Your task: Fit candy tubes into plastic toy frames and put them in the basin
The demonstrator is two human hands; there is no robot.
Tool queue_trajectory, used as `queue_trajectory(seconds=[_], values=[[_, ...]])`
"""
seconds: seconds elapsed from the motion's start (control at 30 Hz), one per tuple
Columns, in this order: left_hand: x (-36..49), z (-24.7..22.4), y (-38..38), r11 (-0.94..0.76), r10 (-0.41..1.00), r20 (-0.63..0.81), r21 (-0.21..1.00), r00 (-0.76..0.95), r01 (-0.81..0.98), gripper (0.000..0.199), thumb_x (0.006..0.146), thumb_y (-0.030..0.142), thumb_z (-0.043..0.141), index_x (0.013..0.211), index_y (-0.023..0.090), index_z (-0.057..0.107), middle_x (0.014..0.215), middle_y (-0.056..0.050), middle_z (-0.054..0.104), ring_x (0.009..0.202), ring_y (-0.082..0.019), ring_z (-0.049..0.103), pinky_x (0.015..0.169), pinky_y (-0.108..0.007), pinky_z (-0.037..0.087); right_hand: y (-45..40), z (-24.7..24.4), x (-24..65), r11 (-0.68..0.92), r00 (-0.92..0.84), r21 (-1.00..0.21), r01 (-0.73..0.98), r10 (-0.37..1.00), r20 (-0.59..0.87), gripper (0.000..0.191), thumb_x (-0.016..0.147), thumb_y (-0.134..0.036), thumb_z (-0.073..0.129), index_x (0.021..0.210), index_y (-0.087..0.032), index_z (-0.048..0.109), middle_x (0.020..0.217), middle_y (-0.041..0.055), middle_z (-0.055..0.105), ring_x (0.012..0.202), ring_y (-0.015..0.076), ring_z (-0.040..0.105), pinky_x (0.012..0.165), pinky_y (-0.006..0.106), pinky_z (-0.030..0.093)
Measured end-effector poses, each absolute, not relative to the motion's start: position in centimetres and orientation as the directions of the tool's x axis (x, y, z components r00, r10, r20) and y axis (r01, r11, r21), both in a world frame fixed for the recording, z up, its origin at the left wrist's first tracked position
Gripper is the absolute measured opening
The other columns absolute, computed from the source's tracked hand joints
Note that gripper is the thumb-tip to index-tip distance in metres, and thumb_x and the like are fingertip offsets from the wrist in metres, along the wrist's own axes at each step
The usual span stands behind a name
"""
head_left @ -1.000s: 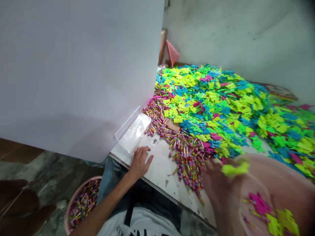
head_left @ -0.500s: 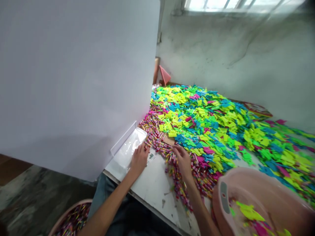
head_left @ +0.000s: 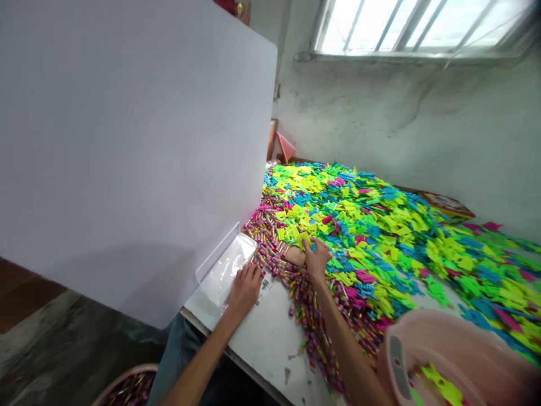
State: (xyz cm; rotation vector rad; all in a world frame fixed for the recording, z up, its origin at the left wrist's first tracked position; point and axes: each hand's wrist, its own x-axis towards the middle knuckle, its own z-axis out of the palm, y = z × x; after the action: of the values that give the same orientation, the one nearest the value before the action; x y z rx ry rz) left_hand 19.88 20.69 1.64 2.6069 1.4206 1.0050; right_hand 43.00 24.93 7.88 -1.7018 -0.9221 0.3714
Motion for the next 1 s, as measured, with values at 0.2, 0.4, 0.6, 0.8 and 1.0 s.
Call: queue_trajectory(seconds=[0.2,0.4,0.6,0.8,1.0], values=[[19.3,2.7,19.9,-0.601,0.778,0.542,0.491,0.318,0.631,0.029,0.098,0.022,0.042,0.125,0.02,0.052,0.111,-0.01,0.067,0.107,-0.024,0.06,0.093,-0.044,0.047,18.9,8.9,39.8,0.017,0.509,-0.991,0.133,0.857,0.083,0.048,0.074,-0.06,0.065,0.098,-0.018,0.065,0.086,0.0055,0.066,0.077,0.0229,0.063,0.064,0.033,0.052],[18.7,6.7,15.4,-0.498,0.867,0.406,0.738,0.29,0.455,0.028,0.099,0.029,0.043,0.124,0.024,0.054,0.109,-0.006,0.067,0.099,-0.019,0.064,0.09,-0.035,0.05,12.5,7.6,35.6,-0.061,0.329,-0.997,0.043,0.943,-0.043,0.043,0.081,-0.058,0.061,0.093,-0.018,0.069,0.083,0.0061,0.068,0.068,0.0209,0.065,0.056,0.03,0.052],[17.1,5.7,13.7,-0.262,0.951,0.188,0.911,0.244,0.318,0.026,0.098,0.033,0.043,0.12,0.02,0.052,0.096,-0.005,0.069,0.086,-0.016,0.066,0.08,-0.029,0.052,10.2,6.1,34.0,-0.062,0.212,-0.977,0.202,0.977,-0.018,0.039,0.082,-0.057,0.062,0.09,-0.019,0.066,0.086,0.0063,0.068,0.075,0.0217,0.064,0.063,0.03,0.053],[15.6,4.2,13.1,-0.127,0.956,0.051,0.96,0.289,0.249,0.025,0.093,0.04,0.053,0.102,0.019,0.064,0.096,-0.005,0.07,0.088,-0.017,0.066,0.08,-0.027,0.05,9.7,4.4,33.7,0.09,0.069,-0.885,0.456,0.988,0.135,0.019,0.088,-0.037,0.06,0.097,-0.022,0.068,0.097,0.0067,0.07,0.091,0.0258,0.061,0.082,0.038,0.048],[15.4,3.9,13.4,-0.037,0.933,-0.02,0.988,0.36,0.151,0.031,0.09,0.043,0.057,0.104,0.017,0.065,0.077,-0.001,0.064,0.075,-0.015,0.061,0.073,-0.025,0.048,9.4,3.1,32.4,0.218,-0.047,-0.792,0.57,0.971,0.234,0.013,0.094,-0.025,0.055,0.102,-0.023,0.065,0.098,0.0068,0.068,0.092,0.0263,0.056,0.085,0.04,0.044]])
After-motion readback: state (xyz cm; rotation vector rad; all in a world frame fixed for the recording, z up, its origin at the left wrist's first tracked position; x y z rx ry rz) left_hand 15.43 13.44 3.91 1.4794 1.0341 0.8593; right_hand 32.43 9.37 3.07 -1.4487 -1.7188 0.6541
